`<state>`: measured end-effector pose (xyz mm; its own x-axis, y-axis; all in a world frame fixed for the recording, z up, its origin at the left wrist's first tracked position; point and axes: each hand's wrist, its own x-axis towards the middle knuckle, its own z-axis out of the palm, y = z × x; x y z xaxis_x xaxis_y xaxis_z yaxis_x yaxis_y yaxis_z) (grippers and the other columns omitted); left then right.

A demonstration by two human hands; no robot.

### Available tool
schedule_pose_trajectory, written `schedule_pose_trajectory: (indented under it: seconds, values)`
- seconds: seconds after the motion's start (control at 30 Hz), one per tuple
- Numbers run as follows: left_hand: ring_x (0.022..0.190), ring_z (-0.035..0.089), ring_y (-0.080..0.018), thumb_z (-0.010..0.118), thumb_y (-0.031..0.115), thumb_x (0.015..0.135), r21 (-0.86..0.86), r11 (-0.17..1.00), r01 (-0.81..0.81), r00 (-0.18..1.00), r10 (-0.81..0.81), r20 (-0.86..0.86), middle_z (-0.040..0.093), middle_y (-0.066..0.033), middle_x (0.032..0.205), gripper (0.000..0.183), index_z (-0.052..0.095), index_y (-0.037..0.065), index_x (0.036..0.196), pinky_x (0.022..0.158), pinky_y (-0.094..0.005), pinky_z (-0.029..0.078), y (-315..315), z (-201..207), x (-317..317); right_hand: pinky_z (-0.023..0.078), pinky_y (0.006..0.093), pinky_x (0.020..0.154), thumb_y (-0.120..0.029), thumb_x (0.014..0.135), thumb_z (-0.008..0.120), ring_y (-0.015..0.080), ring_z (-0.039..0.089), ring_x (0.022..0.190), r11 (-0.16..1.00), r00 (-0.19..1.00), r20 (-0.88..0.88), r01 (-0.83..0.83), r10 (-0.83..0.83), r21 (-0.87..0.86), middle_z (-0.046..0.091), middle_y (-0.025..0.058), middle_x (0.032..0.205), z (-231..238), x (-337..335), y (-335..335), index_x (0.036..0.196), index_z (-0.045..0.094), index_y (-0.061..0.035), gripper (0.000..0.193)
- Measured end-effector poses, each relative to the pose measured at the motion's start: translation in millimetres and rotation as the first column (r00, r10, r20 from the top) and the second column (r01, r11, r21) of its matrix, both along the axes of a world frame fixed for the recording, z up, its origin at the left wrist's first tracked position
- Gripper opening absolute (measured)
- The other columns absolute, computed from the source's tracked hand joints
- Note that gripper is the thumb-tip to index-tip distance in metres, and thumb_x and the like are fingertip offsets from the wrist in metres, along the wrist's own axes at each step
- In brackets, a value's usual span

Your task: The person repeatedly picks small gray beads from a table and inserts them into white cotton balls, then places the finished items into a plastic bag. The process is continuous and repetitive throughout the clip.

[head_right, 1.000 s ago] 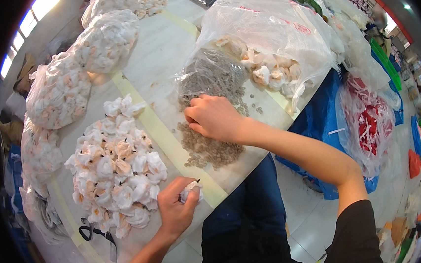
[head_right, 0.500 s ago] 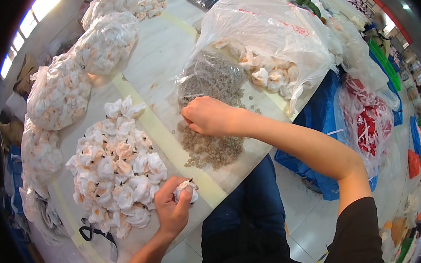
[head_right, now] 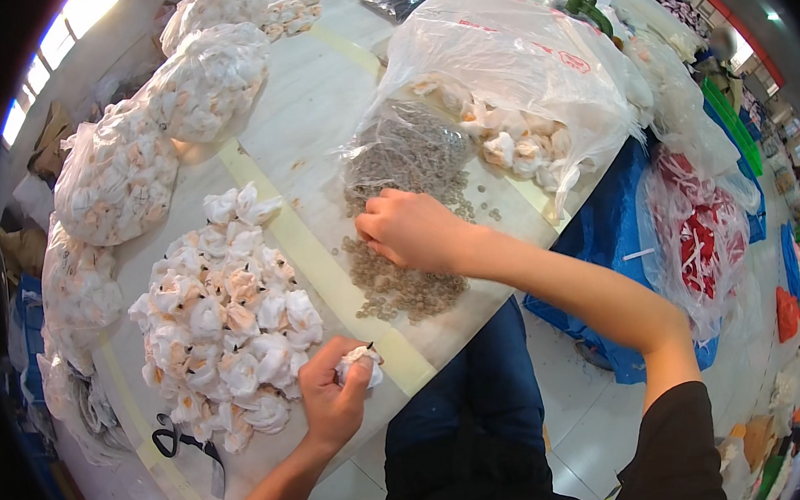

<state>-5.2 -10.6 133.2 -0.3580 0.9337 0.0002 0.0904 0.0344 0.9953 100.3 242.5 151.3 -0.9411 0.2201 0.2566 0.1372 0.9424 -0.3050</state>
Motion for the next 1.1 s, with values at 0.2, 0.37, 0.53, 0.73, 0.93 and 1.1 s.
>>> schedule_pose_trajectory:
  seconds: [0.2, 0.37, 0.53, 0.73, 0.93, 1.1]
  values:
    - [0.067, 0.058, -0.0141, 0.068, 0.007, 0.092, 0.0, 1.0, -0.014, 0.999, 0.014, -0.049, 0.065, -0.0079, 0.078, 0.009, 0.069, -0.001, 0.092, 0.063, -0.0296, 0.047, -0.3, 3.2, -0.7, 0.056, 0.0355, 0.07, -0.012, 0.081, 0.079, 0.0229, 0.064, 0.084, 0.992, 0.992, -0.085, -0.083, 0.091, 0.094, 0.065, 0.0027, 0.09, 3.9, 18.1, -44.9, 0.091, 0.071, -0.0107, 0.013]
    - [0.066, 0.057, -0.0155, 0.067, 0.006, 0.091, 0.026, 1.0, -0.013, 0.996, 0.015, -0.093, 0.065, -0.0086, 0.078, 0.008, 0.069, -0.002, 0.092, 0.062, -0.0299, 0.047, 1.9, 7.8, 0.0, 0.054, 0.0348, 0.074, -0.012, 0.077, 0.081, 0.0211, 0.063, 0.085, 0.988, 0.989, -0.117, -0.076, 0.092, 0.135, 0.064, 0.0012, 0.091, -4.6, 21.9, -52.0, 0.09, 0.071, -0.0106, 0.016]
    - [0.066, 0.057, -0.0155, 0.066, 0.004, 0.09, 0.038, 0.999, -0.009, 0.996, 0.012, -0.088, 0.065, -0.009, 0.078, 0.007, 0.069, -0.002, 0.091, 0.062, -0.0301, 0.046, 3.1, 7.0, -0.1, 0.051, 0.0354, 0.077, -0.013, 0.078, 0.07, 0.0239, 0.061, 0.085, 0.98, 0.99, -0.109, -0.072, 0.093, 0.184, 0.061, 0.0051, 0.087, -8.3, 19.6, -55.8, 0.082, 0.063, -0.0071, 0.01]
    - [0.066, 0.056, -0.0156, 0.066, 0.004, 0.09, 0.059, 0.998, -0.019, 0.996, 0.024, -0.09, 0.064, -0.0088, 0.077, 0.007, 0.068, -0.003, 0.091, 0.062, -0.0302, 0.046, 3.4, 4.6, -0.7, 0.053, 0.0345, 0.074, -0.009, 0.079, 0.073, 0.0247, 0.062, 0.084, 0.962, 0.99, -0.097, -0.072, 0.101, 0.264, 0.063, 0.0076, 0.088, -10.4, 18.4, -60.4, 0.089, 0.065, -0.0054, 0.014]
    - [0.066, 0.057, -0.0169, 0.065, 0.005, 0.091, 0.06, 0.998, -0.016, 0.998, 0.019, -0.053, 0.064, -0.0097, 0.078, 0.009, 0.069, -0.003, 0.094, 0.062, -0.0307, 0.046, 2.6, 2.0, -0.4, 0.051, 0.0259, 0.071, -0.007, 0.097, 0.072, 0.0134, 0.064, 0.079, 0.587, 0.943, -0.085, 0.128, -0.321, -0.8, 0.069, 0.0052, 0.091, 18.9, 44.0, -98.6, 0.105, 0.068, -0.0015, 0.011]
    - [0.067, 0.06, -0.0172, 0.065, 0.005, 0.091, 0.021, 0.999, 0.046, 0.995, -0.044, -0.093, 0.067, -0.0101, 0.081, 0.013, 0.071, -0.001, 0.1, 0.062, -0.0309, 0.047, 0.7, 4.9, 2.1, 0.05, 0.0225, 0.073, -0.013, 0.103, 0.07, 0.0059, 0.06, 0.08, 0.101, 0.915, 0.018, 0.064, -0.403, -0.993, 0.069, 0.0011, 0.093, 2.2, 59.1, -138.0, 0.112, 0.068, -0.0008, 0.015]
